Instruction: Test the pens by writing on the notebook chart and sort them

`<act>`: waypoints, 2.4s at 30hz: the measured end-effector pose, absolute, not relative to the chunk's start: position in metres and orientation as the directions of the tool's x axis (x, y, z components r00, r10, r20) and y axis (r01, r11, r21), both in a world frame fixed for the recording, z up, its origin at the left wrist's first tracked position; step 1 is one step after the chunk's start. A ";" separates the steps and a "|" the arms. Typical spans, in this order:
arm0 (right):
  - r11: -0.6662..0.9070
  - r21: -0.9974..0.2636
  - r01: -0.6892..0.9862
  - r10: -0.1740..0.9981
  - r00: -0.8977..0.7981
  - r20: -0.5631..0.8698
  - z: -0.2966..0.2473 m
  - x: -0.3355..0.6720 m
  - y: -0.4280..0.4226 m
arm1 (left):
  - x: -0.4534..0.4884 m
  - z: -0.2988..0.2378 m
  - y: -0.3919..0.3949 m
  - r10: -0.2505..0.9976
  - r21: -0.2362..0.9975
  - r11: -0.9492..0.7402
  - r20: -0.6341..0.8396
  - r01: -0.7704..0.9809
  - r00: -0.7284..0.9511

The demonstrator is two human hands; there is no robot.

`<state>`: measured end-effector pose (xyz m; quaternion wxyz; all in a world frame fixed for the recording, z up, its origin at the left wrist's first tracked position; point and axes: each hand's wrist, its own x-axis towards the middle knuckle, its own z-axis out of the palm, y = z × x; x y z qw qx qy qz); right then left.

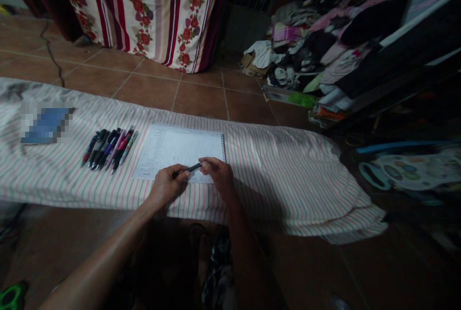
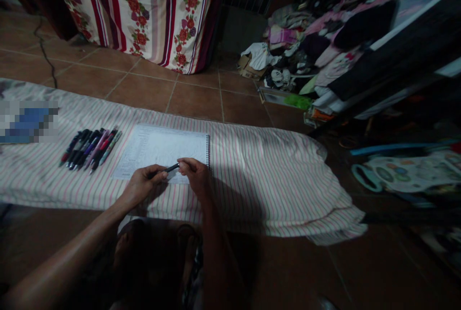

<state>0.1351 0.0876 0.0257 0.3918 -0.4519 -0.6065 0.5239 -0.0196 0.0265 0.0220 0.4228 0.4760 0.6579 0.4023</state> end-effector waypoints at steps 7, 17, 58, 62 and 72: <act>0.013 -0.989 0.144 0.967 -0.252 -0.024 0.027 0.134 0.086 | -0.019 0.023 0.025 0.972 0.905 0.178 -0.101 0.387 -0.210; 0.041 -0.976 0.213 0.974 -0.228 -0.009 0.020 0.130 0.086 | -0.017 0.029 0.023 0.972 0.851 0.138 -0.019 0.507 -0.233; -0.143 -0.987 -0.071 0.964 -0.236 -0.123 0.027 0.129 0.082 | -0.018 0.023 0.024 0.978 0.919 0.160 -0.097 0.361 -0.187; -0.148 -0.985 -0.084 0.964 -0.234 -0.125 0.024 0.127 0.083 | -0.018 0.027 0.023 0.976 0.876 0.139 -0.044 0.462 -0.212; -0.135 -0.988 -0.073 0.964 -0.238 -0.114 0.023 0.128 0.082 | -0.016 0.025 0.024 0.970 0.934 0.191 -0.132 0.303 -0.206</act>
